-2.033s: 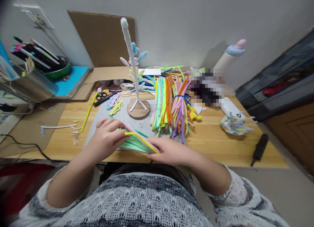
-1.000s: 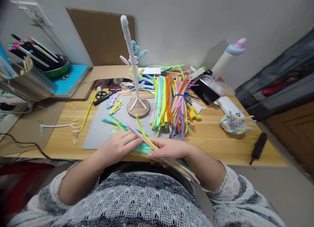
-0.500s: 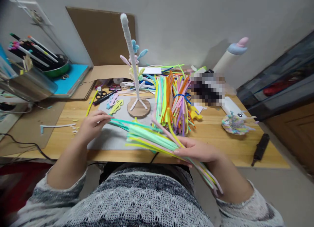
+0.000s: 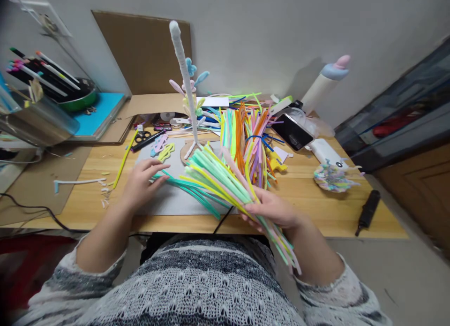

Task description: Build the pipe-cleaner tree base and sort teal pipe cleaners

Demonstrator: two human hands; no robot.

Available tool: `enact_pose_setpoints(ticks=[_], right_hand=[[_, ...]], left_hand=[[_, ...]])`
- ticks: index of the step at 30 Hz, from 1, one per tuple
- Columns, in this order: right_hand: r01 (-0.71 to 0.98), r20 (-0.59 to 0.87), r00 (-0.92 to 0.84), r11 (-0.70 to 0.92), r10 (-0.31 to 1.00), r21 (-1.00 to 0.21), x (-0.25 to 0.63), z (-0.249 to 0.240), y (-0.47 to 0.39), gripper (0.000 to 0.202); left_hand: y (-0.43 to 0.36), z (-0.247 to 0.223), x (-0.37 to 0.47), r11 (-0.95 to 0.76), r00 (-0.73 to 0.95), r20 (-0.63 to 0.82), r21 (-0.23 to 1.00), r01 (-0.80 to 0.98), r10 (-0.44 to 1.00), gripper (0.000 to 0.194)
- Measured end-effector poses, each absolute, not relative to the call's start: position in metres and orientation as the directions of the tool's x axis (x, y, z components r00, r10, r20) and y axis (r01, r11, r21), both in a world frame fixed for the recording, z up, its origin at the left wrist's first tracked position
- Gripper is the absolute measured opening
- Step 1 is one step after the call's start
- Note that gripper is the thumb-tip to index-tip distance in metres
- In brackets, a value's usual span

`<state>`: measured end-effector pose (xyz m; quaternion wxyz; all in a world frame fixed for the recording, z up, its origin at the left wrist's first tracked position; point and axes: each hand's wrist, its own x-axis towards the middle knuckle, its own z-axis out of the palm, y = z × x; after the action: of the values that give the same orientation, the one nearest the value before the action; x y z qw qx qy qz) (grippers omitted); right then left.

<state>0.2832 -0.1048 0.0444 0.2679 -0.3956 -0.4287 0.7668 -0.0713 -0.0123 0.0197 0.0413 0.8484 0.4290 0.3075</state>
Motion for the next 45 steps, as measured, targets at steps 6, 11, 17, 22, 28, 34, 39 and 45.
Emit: enact_pose_setpoints(ticks=[6,11,17,22,28,34,39,45], right_hand=[[0.071,-0.373,-0.582,-0.412,0.723,-0.909,0.242,0.045,-0.095,0.04],[0.089,-0.41,-0.601,-0.452,0.686,-0.888,0.227,0.047,-0.095,0.033],[-0.106,-0.397,-0.595,-0.558,0.699,-0.823,0.224,0.044,-0.095,0.038],[-0.187,-0.375,-0.572,-0.562,0.729,-0.806,0.224,0.04,-0.096,0.038],[-0.121,-0.402,-0.589,-0.568,0.701,-0.814,0.224,0.041,-0.097,0.041],[-0.013,-0.429,-0.624,-0.558,0.653,-0.83,0.224,0.042,-0.098,0.037],[-0.009,-0.426,-0.633,-0.557,0.646,-0.831,0.223,0.043,-0.097,0.037],[0.033,-0.436,-0.661,-0.557,0.611,-0.83,0.221,0.041,-0.096,0.036]], left_hand=[[-0.065,0.064,-0.028,-0.723,0.309,0.726,0.362,0.588,0.615,0.018],[-0.069,0.068,-0.018,-0.752,0.425,0.678,0.295,0.589,0.599,0.015],[-0.068,0.055,-0.016,-0.756,0.429,0.689,0.268,0.597,0.584,0.007],[-0.073,0.049,-0.017,-0.749,0.457,0.667,0.236,0.619,0.588,0.01],[-0.071,0.049,-0.014,-0.699,0.339,0.656,0.42,0.579,0.674,0.019],[-0.069,0.05,-0.009,-0.688,0.384,0.649,0.309,0.656,0.657,0.012],[-0.065,0.052,-0.009,-0.738,0.515,0.654,0.098,0.668,0.554,0.011],[-0.059,0.056,-0.007,-0.827,0.703,0.595,-0.111,0.552,0.389,0.011]])
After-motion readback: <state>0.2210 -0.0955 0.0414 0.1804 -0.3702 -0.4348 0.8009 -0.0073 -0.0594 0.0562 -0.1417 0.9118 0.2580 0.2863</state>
